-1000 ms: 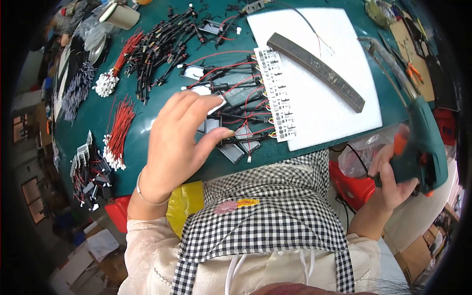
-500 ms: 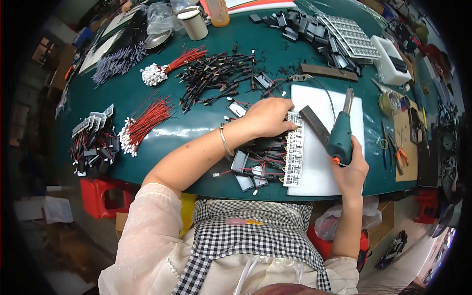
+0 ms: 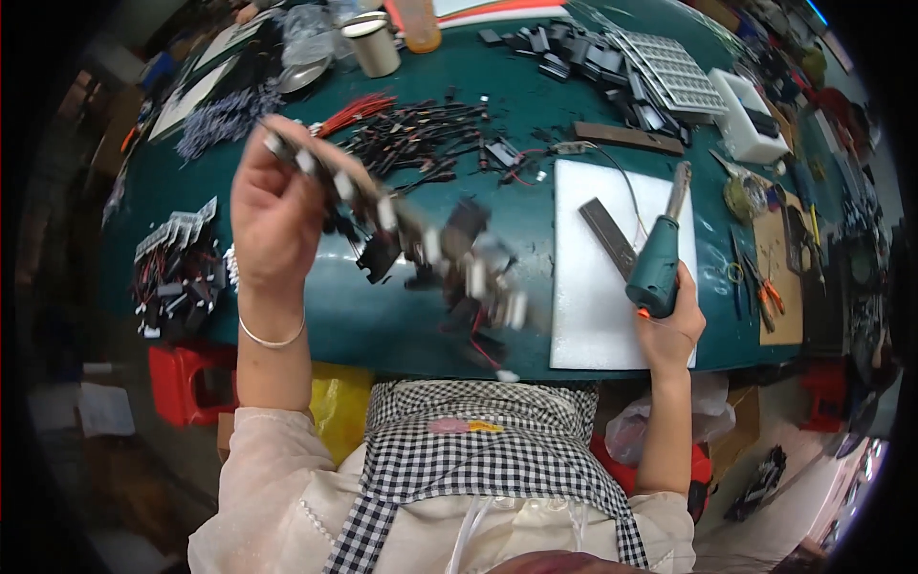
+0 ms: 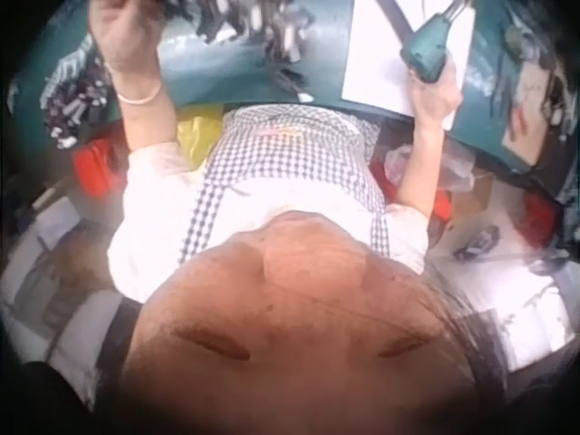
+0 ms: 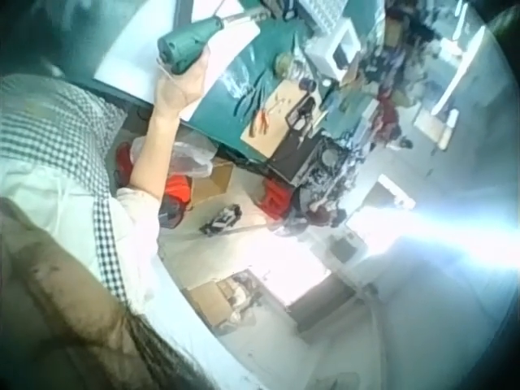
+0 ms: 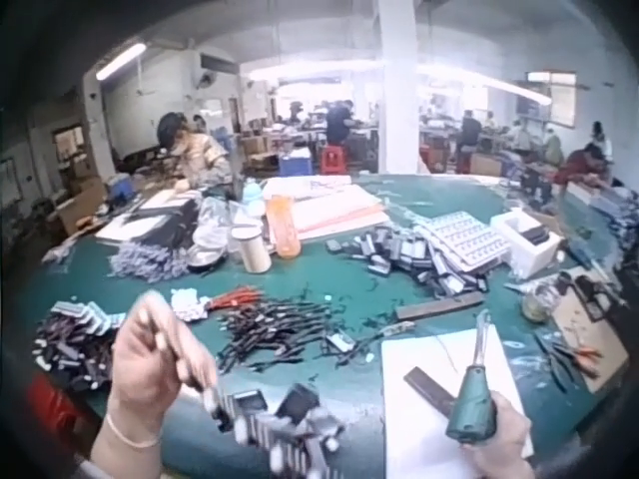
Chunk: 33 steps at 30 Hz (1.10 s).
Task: The person solders wires to electronic components on an LED strip at a production workbench. This is done by hand using a soldering gun, tweezers, and pliers.
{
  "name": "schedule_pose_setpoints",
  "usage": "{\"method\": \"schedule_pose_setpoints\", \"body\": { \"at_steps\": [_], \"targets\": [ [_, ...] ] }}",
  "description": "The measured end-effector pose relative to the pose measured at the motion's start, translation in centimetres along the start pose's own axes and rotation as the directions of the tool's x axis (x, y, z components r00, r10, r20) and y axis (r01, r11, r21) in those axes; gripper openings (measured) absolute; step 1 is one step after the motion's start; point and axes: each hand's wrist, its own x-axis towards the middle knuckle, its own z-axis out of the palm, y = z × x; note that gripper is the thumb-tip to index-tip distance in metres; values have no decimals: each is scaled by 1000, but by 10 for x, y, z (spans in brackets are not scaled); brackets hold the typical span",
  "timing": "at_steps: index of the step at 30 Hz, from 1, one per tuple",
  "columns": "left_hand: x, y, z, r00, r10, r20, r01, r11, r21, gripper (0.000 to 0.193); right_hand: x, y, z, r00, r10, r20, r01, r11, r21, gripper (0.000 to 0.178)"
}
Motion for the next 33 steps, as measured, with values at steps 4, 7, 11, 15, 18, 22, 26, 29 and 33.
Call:
{"method": "schedule_pose_setpoints", "body": {
  "at_steps": [4,7,11,15,18,22,26,29,33],
  "targets": [
    [1,20,-16,916,295,-271,-258,952,163,14,-4,4,3,998,67,7,-67,998,-15,67],
    [-2,33,-22,835,430,-343,-352,897,269,12,-3,5,4,999,10,38,-9,1000,-23,62],
    [-11,58,-43,780,521,-347,-383,836,393,16,-5,10,5,1000,-6,29,7,999,-40,63],
    [-16,89,-62,703,594,-391,-354,769,532,16,-7,12,3,1000,22,20,-21,999,-47,65],
    [-28,118,-80,690,552,-467,-270,796,542,18,-6,14,2,999,-2,34,2,1000,-22,65],
    [-55,165,-105,654,547,-523,-173,780,601,18,-6,11,1,998,36,54,-36,999,1,66],
    [-76,199,-126,623,609,-491,-185,724,664,18,-6,9,-3,990,112,87,-117,992,54,66],
    [-95,220,-151,597,636,-489,-186,702,687,15,-6,10,1,993,87,79,-92,994,55,65],
    [-132,265,-183,534,614,-581,-71,717,693,16,-6,13,0,995,66,72,-69,997,38,67]
  ]
}}
